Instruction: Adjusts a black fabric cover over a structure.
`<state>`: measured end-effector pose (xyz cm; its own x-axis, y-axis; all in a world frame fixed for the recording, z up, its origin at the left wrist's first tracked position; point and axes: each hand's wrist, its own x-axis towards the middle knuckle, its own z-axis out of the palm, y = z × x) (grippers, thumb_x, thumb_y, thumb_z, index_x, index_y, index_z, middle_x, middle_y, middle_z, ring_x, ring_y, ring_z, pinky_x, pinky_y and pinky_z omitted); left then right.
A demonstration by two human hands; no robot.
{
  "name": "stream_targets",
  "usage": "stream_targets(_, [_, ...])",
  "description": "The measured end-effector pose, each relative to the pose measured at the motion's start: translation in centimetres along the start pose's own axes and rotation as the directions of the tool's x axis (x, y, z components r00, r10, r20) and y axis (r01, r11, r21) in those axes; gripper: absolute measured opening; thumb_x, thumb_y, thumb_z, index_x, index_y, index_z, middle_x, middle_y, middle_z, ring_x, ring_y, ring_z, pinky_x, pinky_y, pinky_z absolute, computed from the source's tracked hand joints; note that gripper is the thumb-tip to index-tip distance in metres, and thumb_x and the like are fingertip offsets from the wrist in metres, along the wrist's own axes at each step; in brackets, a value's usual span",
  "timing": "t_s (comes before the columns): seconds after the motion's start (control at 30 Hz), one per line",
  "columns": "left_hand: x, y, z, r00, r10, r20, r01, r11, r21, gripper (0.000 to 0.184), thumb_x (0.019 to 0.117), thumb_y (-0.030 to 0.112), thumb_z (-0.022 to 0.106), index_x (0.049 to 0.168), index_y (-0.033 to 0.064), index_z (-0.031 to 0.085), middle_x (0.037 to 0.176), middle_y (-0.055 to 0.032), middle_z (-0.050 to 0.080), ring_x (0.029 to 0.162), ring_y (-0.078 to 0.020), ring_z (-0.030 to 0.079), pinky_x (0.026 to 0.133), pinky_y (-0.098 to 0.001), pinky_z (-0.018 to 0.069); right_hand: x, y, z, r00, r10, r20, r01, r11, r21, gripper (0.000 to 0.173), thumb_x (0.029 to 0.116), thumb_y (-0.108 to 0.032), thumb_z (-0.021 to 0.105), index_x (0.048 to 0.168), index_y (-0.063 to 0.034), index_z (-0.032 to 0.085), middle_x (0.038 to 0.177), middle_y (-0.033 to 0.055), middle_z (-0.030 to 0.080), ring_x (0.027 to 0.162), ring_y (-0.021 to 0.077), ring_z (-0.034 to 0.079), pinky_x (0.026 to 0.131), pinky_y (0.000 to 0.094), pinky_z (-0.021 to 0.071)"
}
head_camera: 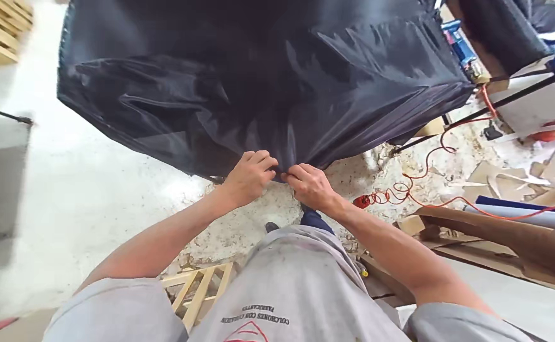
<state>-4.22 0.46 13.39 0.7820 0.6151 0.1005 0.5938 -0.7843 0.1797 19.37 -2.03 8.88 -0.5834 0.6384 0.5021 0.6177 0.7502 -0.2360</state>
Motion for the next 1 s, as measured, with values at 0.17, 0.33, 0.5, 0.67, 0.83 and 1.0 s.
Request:
stream_targets(0.17, [-1.0,1.6,0.6,0.997,-0.058,-0.054,0.063,0.993,0.098,0.031,0.0949,0.004,0.048,0.111,0.0095,0.074,0.122,-0.0054,0.073,0.12,-0.0259,0.062,0.099,-0.0506,0.042,-0.1,-0.1,0.1,1.0,-0.013,-0.003,0.013,1.0,0.001,0.022,0.0889,0.002,0.061,0.102,-0.0066,0.077,0.094,0.0114,0.071,0.087,0.0271,0.07,0.075,0.0377,0.0595])
stream_targets(0.33, [-1.3,3.2,0.7,0.988,-0.135,-0.076,0.144,0.983,0.118,0.036,0.0883,0.022,0.05,0.118,0.0116,0.067,0.119,-0.008,0.072,0.109,-0.0294,0.064,0.088,-0.0512,0.0446,0.0,0.1,0.1,0.999,-0.036,0.005,0.036,0.999,-0.002,0.021,0.0903,0.001,0.06,0.102,-0.0057,0.076,0.095,0.0123,0.071,0.088,0.028,0.07,0.076,0.0391,0.0599])
stream_targets(0.5, [-1.0,7.0,2.7,0.921,-0.364,-0.137,0.382,0.914,0.135,0.075,0.0802,0.032,0.061,0.151,0.0129,0.051,0.135,-0.0138,0.067,0.108,-0.033,0.064,0.086,-0.0537,0.0453,0.0,0.1,-0.1,0.997,-0.075,-0.001,0.075,0.997,-0.022,0.014,0.0919,0.001,0.06,0.09,-0.0028,0.073,0.094,0.0137,0.071,0.087,0.0292,0.071,0.077,0.0394,0.06])
stream_targets(0.67, [-0.5,8.9,5.5,0.816,-0.55,-0.179,0.56,0.829,0.002,0.079,0.0771,0.04,0.067,0.152,0.0198,0.053,0.148,-0.0148,0.057,0.106,-0.0339,0.067,0.083,-0.0519,0.0524,-0.5,0.3,0.3,0.997,-0.063,-0.043,0.062,0.998,-0.013,0.016,0.0928,0.002,0.058,0.088,-0.004,0.072,0.094,0.0124,0.072,0.087,0.0269,0.071,0.076,0.0374,0.0602])
stream_targets(0.83, [-1.4,9.1,7.1,0.784,-0.59,-0.191,0.588,0.805,-0.074,0.085,0.0759,0.036,0.068,0.157,0.0262,0.046,0.158,-0.0132,0.047,0.11,-0.0338,0.066,0.085,-0.0546,0.0514,-1.0,0.6,1.0,0.991,-0.078,-0.107,0.081,0.996,0.025,0.015,0.093,0.0,0.059,0.086,-0.0053,0.071,0.092,0.0119,0.073,0.087,0.0254,0.072,0.077,0.0368,0.0606])
stream_targets(1.0, [-1.9,8.9,7.9,0.808,-0.546,-0.222,0.55,0.834,-0.052,0.082,0.079,0.034,0.065,0.158,0.0295,0.044,0.159,-0.0148,0.046,0.104,-0.0325,0.067,0.083,-0.0533,0.0513,-1.3,0.9,1.2,0.989,-0.058,-0.138,0.066,0.996,0.055,0.012,0.0955,-0.001,0.058,0.087,-0.0038,0.066,0.091,0.0124,0.074,0.086,0.0253,0.074,0.075,0.0358,0.0613])
